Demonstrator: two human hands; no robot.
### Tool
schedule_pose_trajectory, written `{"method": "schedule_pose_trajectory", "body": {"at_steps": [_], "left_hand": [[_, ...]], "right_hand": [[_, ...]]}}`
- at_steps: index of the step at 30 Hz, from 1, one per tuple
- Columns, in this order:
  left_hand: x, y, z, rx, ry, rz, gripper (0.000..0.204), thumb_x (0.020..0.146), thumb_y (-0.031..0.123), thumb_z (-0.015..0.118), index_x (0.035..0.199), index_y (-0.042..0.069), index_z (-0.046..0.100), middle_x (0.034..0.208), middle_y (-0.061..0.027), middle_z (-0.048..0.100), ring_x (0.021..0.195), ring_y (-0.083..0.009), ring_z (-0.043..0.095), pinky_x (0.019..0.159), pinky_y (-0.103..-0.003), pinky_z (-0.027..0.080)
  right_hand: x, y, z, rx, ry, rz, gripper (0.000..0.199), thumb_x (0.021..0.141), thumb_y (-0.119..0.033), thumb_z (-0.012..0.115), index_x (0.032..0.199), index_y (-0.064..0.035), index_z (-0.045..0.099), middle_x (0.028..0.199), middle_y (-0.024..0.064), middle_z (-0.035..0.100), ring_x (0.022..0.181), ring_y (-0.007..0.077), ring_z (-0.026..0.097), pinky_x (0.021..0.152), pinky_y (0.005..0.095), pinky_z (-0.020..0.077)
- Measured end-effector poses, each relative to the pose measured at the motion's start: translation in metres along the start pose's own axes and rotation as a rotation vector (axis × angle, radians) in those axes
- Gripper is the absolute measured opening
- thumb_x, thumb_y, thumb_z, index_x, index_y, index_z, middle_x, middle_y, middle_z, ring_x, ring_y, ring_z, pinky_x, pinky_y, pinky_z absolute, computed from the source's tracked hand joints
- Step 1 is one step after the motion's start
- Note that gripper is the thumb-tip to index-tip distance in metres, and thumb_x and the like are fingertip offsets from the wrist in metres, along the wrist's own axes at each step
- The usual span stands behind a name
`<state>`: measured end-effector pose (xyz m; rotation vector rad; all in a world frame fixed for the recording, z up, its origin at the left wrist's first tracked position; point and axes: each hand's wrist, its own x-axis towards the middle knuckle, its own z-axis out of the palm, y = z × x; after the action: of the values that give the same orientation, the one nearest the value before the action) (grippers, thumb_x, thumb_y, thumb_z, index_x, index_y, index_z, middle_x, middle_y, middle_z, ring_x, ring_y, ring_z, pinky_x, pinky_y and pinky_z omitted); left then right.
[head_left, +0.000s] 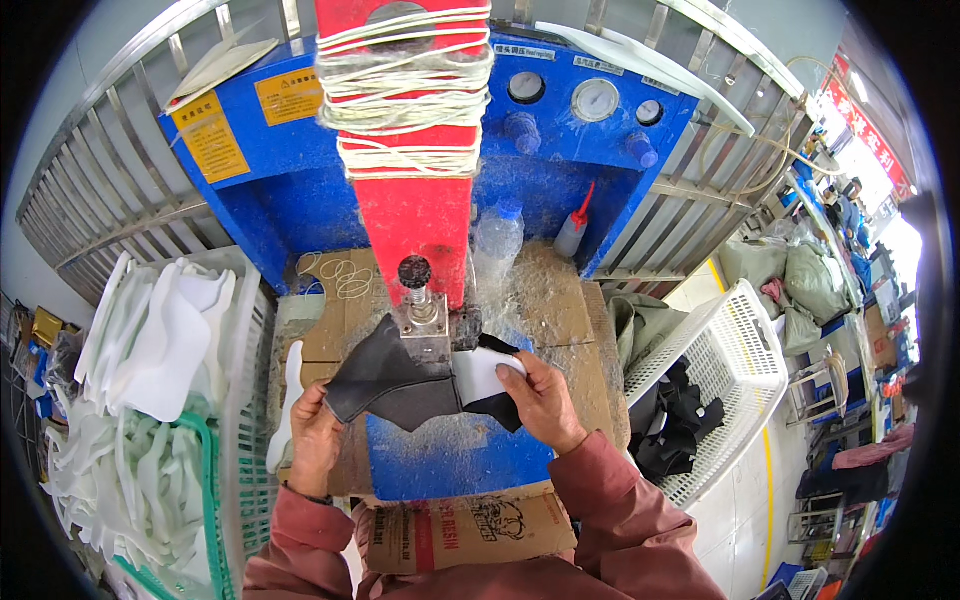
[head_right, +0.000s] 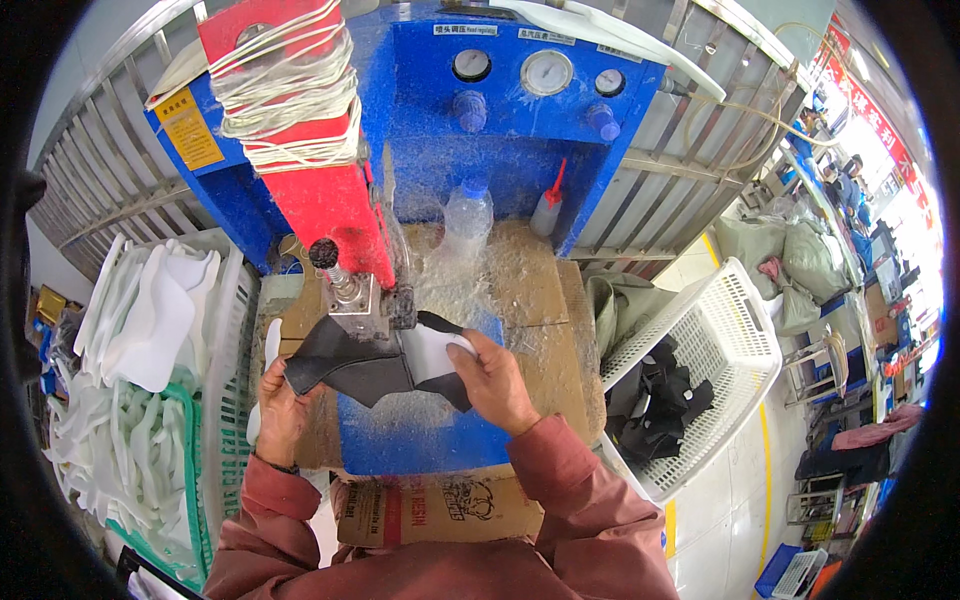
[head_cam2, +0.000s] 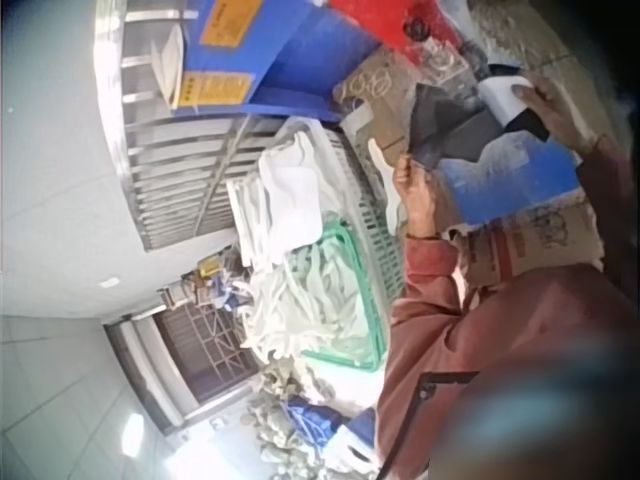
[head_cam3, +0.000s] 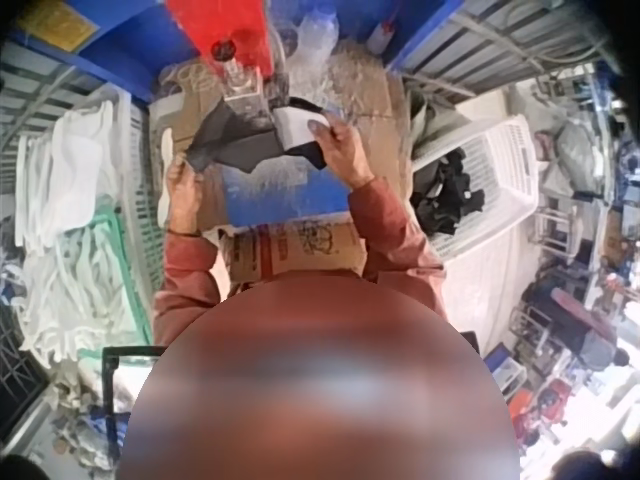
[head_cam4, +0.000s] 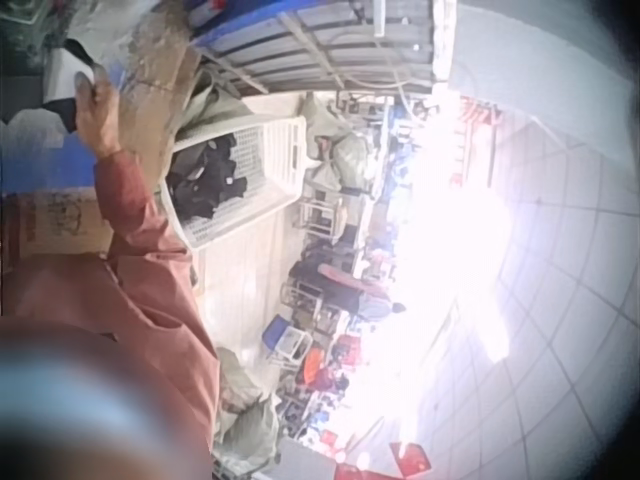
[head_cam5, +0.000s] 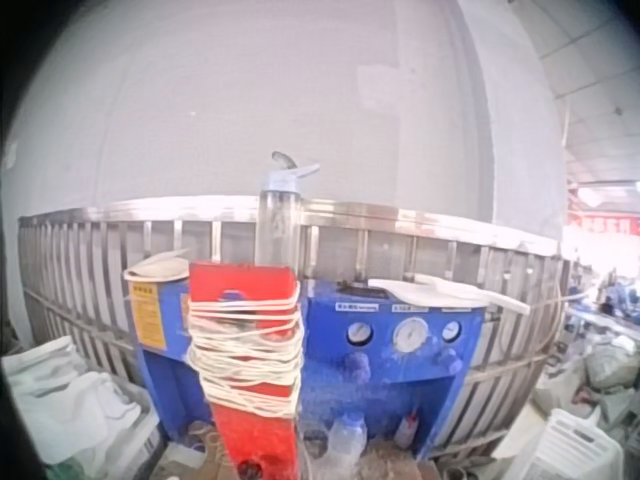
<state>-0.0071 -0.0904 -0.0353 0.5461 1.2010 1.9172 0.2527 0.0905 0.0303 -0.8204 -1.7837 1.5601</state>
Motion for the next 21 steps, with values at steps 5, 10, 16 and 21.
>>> {"method": "schedule_pose_trajectory", "body": {"at_steps": [5, 10, 16, 21], "left_hand": [[0.010, 0.005, 0.007, -0.047, -0.015, -0.007, 0.016, 0.093, 0.015, 0.061, 0.106, 0.006, 0.062, 0.104, -0.0094, 0.069, 0.090, -0.0219, 0.068, 0.078, -0.039, 0.058], [0.023, 0.010, 0.015, -0.131, -0.036, 0.045, 0.010, 0.095, 0.008, 0.057, 0.104, 0.007, 0.062, 0.096, -0.0073, 0.070, 0.078, -0.0186, 0.069, 0.070, -0.036, 0.059], [0.022, 0.009, 0.012, -0.105, -0.024, 0.039, 0.011, 0.096, 0.009, 0.056, 0.105, 0.006, 0.061, 0.101, -0.0103, 0.070, 0.086, -0.0235, 0.071, 0.070, -0.038, 0.061], [0.024, 0.006, 0.011, -0.131, -0.035, 0.012, 0.012, 0.096, 0.009, 0.055, 0.106, 0.005, 0.061, 0.102, -0.0114, 0.070, 0.086, -0.0240, 0.071, 0.069, -0.038, 0.061]], "right_hand": [[0.008, -0.004, 0.000, -0.015, -0.008, 0.055, 0.018, 0.098, -0.017, 0.054, 0.100, 0.0009, 0.059, 0.076, -0.0030, 0.053, 0.069, 0.0034, 0.045, 0.057, 0.0233, 0.0399], [0.021, -0.009, 0.004, 0.031, -0.032, 0.007, 0.020, 0.099, -0.017, 0.054, 0.102, 0.0020, 0.058, 0.077, -0.0025, 0.054, 0.070, 0.0029, 0.046, 0.056, 0.0231, 0.0398], [0.021, -0.005, 0.008, 0.053, -0.033, -0.001, 0.019, 0.099, -0.017, 0.053, 0.102, 0.0018, 0.059, 0.077, -0.0031, 0.055, 0.069, 0.0028, 0.047, 0.056, 0.0230, 0.0403], [0.030, -0.004, 0.006, 0.050, -0.041, 0.059, 0.019, 0.099, -0.016, 0.053, 0.103, 0.0025, 0.059, 0.078, -0.0030, 0.055, 0.070, 0.0028, 0.047, 0.057, 0.0225, 0.0408]]}}
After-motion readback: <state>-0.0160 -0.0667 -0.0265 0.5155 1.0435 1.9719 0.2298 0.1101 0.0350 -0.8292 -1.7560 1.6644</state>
